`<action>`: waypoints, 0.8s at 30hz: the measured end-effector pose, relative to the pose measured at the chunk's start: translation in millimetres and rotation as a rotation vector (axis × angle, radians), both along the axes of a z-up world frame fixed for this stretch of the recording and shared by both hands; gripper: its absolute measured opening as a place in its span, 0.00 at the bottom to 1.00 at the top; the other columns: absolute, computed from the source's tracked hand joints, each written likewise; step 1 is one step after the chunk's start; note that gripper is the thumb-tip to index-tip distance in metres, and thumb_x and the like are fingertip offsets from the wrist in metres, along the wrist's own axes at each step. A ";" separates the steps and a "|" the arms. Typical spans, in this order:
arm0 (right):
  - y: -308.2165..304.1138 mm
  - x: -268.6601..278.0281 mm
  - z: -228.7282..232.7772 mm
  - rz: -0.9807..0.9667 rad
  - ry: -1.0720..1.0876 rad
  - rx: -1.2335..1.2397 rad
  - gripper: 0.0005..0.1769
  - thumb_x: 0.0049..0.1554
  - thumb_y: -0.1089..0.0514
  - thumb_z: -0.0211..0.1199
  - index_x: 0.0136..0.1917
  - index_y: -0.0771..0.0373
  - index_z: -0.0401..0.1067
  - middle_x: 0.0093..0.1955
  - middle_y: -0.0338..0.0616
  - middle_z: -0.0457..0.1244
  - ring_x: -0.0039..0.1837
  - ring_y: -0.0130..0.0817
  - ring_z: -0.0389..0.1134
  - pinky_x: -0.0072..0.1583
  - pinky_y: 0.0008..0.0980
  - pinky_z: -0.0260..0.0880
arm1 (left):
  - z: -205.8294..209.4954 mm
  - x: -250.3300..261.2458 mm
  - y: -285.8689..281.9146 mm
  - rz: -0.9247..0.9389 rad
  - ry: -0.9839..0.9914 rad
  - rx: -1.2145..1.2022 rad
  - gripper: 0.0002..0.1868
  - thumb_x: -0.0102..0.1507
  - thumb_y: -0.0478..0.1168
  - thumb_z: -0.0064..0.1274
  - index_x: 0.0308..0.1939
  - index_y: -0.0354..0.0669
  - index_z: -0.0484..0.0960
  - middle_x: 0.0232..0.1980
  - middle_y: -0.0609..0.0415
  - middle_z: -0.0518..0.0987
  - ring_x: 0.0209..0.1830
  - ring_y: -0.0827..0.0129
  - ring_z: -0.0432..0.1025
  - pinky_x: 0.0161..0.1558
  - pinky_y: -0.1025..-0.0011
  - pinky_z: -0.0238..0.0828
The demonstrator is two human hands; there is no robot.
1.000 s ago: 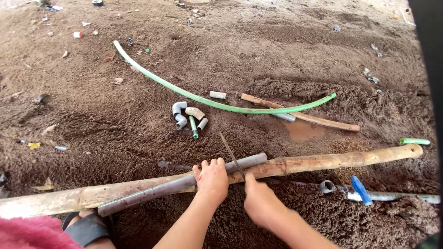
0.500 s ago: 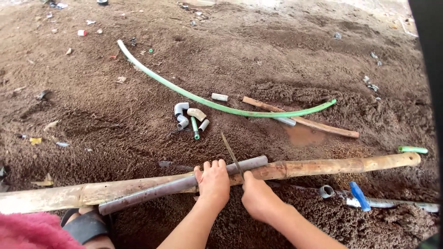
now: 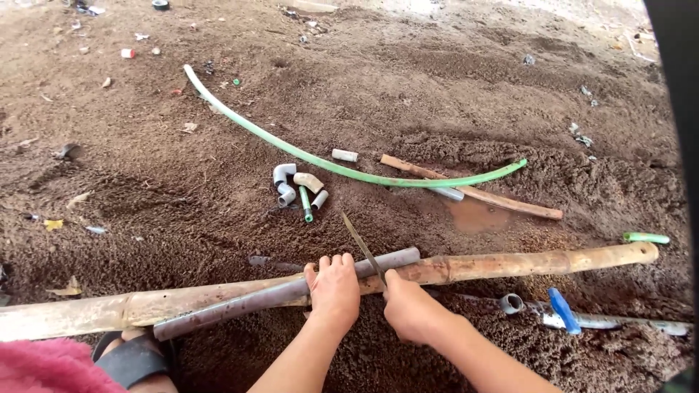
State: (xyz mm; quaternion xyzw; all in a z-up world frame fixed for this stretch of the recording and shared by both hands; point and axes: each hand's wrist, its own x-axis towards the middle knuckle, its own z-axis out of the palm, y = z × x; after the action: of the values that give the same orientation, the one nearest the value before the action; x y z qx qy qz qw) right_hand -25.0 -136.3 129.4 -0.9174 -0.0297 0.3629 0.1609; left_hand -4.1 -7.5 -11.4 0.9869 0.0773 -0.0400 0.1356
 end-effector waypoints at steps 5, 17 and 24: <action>-32.5 -24.5 -18.3 0.051 -0.024 -0.039 0.12 0.74 0.53 0.41 0.59 0.57 0.64 0.47 0.48 0.68 0.44 0.35 0.71 0.52 0.34 0.78 | 13.2 1.5 -0.3 -0.004 0.067 -0.011 0.26 0.59 0.31 0.64 0.61 0.43 0.74 0.60 0.49 0.78 0.64 0.52 0.68 0.74 0.41 0.51; -84.8 -56.1 -41.5 -0.136 -0.169 0.109 0.09 0.71 0.51 0.46 0.56 0.47 0.68 0.47 0.44 0.78 0.41 0.31 0.80 0.45 0.36 0.76 | 16.8 3.1 3.2 -0.019 0.099 -0.036 0.25 0.61 0.29 0.59 0.62 0.42 0.74 0.61 0.48 0.77 0.65 0.51 0.67 0.72 0.41 0.52; -117.5 -60.3 -119.6 0.026 -0.135 0.076 0.10 0.66 0.49 0.61 0.57 0.50 0.66 0.65 0.61 0.70 0.69 0.50 0.77 0.66 0.49 0.78 | 10.4 5.8 4.5 -0.057 0.114 -0.016 0.27 0.59 0.29 0.57 0.63 0.37 0.73 0.61 0.42 0.75 0.63 0.47 0.67 0.70 0.38 0.54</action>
State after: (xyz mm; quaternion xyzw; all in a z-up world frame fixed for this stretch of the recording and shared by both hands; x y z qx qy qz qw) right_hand -85.3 -253.7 9.8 -0.9325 -0.0659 0.3011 0.1883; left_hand 1.7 -3.0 -0.9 0.9838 0.0564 -0.1007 0.1375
